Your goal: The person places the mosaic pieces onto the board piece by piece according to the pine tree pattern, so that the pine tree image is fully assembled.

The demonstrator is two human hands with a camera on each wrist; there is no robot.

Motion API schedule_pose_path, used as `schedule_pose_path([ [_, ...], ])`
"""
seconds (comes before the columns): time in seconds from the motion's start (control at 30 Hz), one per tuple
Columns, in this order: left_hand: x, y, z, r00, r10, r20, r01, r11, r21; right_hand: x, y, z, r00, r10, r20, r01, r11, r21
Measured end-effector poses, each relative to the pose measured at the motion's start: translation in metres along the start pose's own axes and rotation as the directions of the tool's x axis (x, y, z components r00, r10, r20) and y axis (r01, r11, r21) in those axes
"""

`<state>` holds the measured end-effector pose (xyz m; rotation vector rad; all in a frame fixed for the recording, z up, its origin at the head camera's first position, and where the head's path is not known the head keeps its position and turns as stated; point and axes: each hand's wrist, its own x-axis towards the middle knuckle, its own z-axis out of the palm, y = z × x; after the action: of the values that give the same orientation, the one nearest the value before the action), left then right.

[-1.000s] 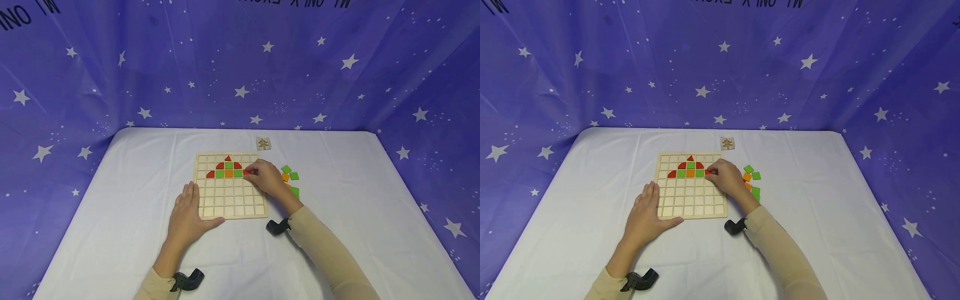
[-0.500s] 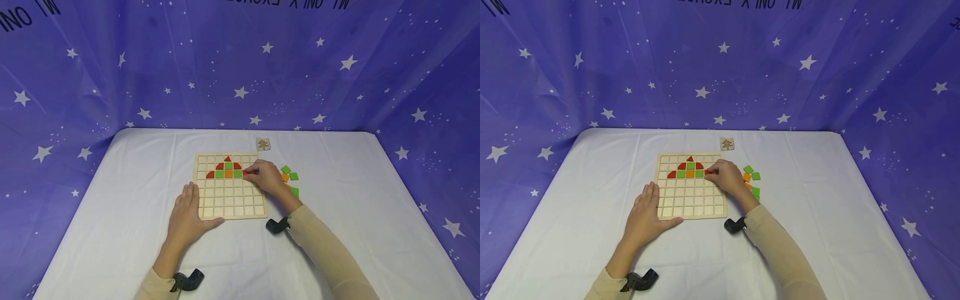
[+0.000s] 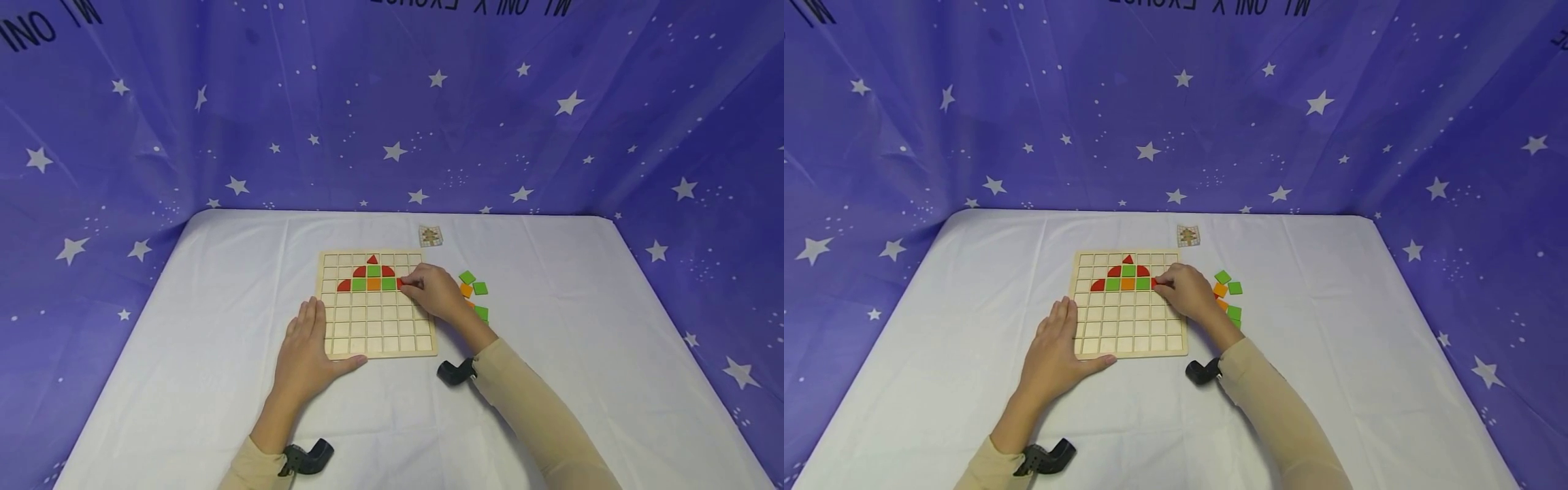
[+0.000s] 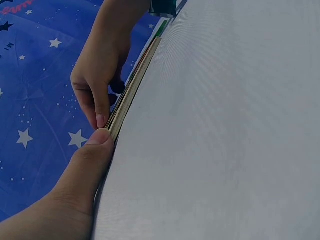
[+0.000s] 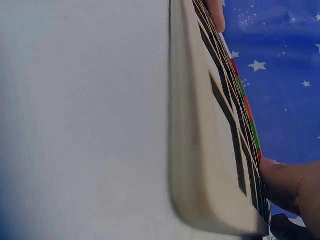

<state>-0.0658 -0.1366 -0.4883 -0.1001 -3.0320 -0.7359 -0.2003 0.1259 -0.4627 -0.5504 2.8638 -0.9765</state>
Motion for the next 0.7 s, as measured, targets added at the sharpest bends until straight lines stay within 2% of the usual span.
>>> schedule_pose_path([
  [0.43,0.0,0.001,0.0,1.0,0.003,0.002,-0.003,1.0,0.001,-0.007,0.003,-0.007,0.999,-0.036,-0.02,0.034,0.995,-0.094],
  [0.7,0.0,0.001,0.0,1.0,-0.001,-0.002,0.001,1.0,0.001,-0.021,0.013,-0.032,0.999,0.005,-0.052,-0.011,0.992,-0.122],
])
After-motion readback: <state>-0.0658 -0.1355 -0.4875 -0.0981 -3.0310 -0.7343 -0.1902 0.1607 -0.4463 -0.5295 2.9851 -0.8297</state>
